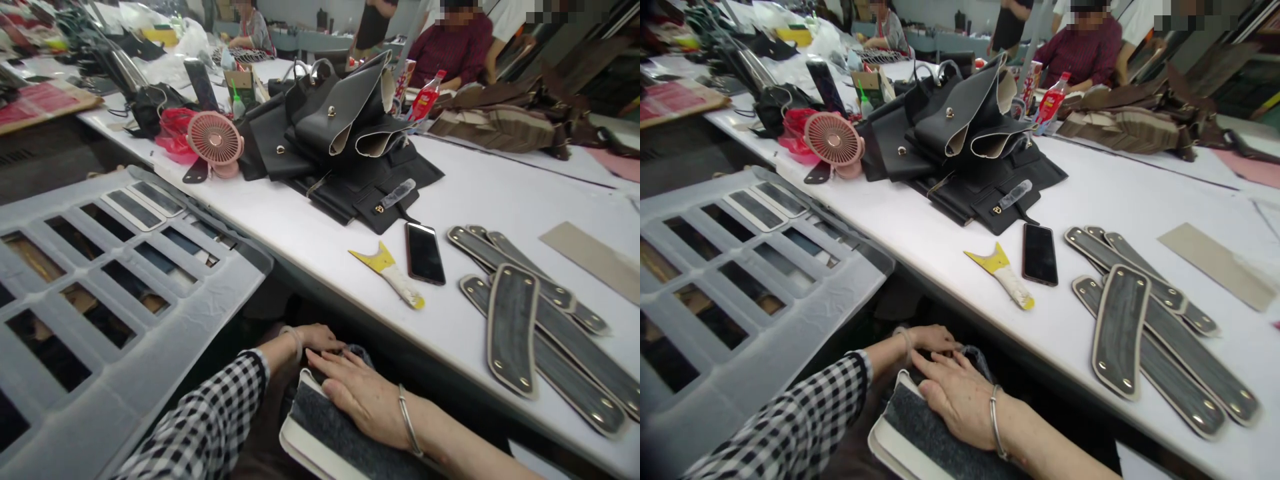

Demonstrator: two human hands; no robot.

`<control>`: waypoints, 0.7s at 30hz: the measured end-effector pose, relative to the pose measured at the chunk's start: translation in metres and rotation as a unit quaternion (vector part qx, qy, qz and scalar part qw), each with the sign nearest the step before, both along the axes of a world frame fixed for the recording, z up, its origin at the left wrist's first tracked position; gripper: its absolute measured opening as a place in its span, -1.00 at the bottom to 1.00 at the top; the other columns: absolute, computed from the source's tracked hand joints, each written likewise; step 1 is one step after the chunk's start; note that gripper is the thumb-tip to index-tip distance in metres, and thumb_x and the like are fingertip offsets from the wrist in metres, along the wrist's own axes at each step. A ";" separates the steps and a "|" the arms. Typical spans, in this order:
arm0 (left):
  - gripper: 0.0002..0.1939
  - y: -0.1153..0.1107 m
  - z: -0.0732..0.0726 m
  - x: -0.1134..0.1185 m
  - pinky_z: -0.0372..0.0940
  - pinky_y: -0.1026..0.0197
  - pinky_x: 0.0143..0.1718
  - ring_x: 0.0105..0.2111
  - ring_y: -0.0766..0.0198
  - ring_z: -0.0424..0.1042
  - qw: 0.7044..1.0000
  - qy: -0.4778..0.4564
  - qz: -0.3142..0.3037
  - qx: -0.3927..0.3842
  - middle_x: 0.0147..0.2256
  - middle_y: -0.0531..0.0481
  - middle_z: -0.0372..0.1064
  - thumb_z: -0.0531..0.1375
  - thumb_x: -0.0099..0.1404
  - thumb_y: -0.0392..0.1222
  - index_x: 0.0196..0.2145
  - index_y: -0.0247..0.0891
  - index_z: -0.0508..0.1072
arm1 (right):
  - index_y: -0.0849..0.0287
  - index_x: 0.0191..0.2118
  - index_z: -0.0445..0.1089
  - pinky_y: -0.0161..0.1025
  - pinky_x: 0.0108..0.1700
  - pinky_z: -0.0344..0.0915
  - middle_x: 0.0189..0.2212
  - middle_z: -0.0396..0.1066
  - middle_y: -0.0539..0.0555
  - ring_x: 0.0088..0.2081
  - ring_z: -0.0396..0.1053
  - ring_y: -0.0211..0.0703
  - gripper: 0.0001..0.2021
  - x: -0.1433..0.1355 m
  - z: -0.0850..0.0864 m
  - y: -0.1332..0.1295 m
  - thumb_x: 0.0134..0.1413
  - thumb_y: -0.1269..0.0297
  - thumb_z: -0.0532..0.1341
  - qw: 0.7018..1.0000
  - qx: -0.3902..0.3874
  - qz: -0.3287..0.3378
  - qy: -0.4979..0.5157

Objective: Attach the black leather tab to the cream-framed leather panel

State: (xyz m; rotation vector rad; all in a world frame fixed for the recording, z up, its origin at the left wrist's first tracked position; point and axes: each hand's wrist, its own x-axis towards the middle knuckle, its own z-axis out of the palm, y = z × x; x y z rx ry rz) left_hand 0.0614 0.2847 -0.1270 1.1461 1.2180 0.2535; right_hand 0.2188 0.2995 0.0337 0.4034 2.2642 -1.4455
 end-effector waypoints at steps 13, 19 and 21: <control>-0.59 -0.024 0.165 -0.021 0.18 0.34 -0.43 -0.44 0.30 0.35 0.987 0.038 -0.139 0.070 -0.46 0.11 0.50 0.23 0.19 0.12 -0.19 -0.22 0.65 | 0.01 0.40 -0.16 0.29 0.34 -0.33 0.35 0.02 0.19 0.37 -0.09 0.03 -0.41 0.077 0.012 0.006 0.37 -0.09 -0.21 0.998 -0.003 -0.049 -0.042; -0.63 -0.030 0.166 -0.013 0.14 0.36 -0.49 -0.50 0.34 0.29 0.983 0.077 -0.155 0.068 -0.51 0.12 0.45 0.24 0.14 0.03 -0.20 -0.22 0.65 | -0.12 0.37 -0.10 0.38 0.32 -0.38 0.34 0.06 0.04 0.33 0.01 0.10 -0.46 0.119 0.017 0.010 0.37 -0.10 -0.23 0.995 -0.018 -0.078 -0.066; -0.64 -0.030 0.167 -0.013 0.14 0.37 -0.50 -0.50 0.33 0.30 0.981 0.089 -0.157 0.069 -0.51 0.12 0.45 0.23 0.14 0.02 -0.21 -0.21 0.65 | -0.14 0.36 -0.05 0.38 0.32 -0.37 0.32 0.09 0.02 0.33 0.02 0.13 -0.46 0.128 0.016 0.011 0.36 -0.11 -0.21 0.993 -0.020 -0.087 -0.073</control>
